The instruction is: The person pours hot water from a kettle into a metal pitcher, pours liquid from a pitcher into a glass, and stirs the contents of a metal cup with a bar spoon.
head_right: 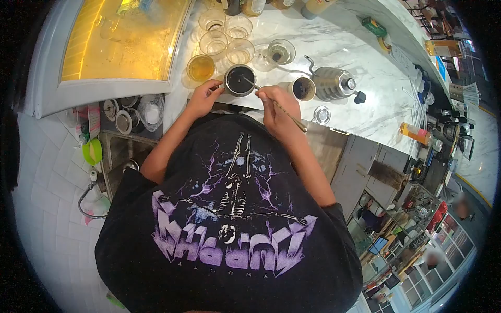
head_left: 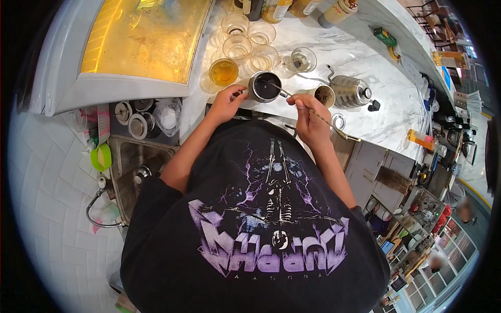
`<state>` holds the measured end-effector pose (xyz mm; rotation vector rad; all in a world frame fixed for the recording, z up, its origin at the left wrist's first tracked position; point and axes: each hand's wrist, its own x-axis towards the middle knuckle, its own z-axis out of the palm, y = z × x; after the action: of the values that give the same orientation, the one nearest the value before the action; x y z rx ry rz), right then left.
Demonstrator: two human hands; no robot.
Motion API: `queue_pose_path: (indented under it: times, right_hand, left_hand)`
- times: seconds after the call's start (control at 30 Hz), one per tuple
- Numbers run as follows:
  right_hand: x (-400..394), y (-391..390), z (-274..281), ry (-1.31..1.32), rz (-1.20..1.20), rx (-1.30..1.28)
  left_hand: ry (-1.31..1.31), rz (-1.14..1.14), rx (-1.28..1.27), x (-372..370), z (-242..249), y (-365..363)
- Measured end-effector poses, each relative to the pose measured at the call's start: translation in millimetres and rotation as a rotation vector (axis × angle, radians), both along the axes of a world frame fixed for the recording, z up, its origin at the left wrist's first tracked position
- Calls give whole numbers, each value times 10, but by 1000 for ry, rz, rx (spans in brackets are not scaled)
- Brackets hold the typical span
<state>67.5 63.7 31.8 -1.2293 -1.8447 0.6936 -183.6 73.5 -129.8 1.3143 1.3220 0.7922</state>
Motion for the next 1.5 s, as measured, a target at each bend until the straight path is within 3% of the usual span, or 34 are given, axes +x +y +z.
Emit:
queue_pose_path:
  times: [0.43, 1.2, 1.5]
  right_hand:
    - [28, 4, 2, 12, -70, -28]
    - [68, -69, 19, -59, 37, -4]
    - [62, -40, -45, -21, -53, -9]
  left_hand:
    - [-28, -8, 0, -12, 17, 1]
    - [12, -38, -42, -23, 17, 21]
    - [10, -39, -5, -27, 8, 19]
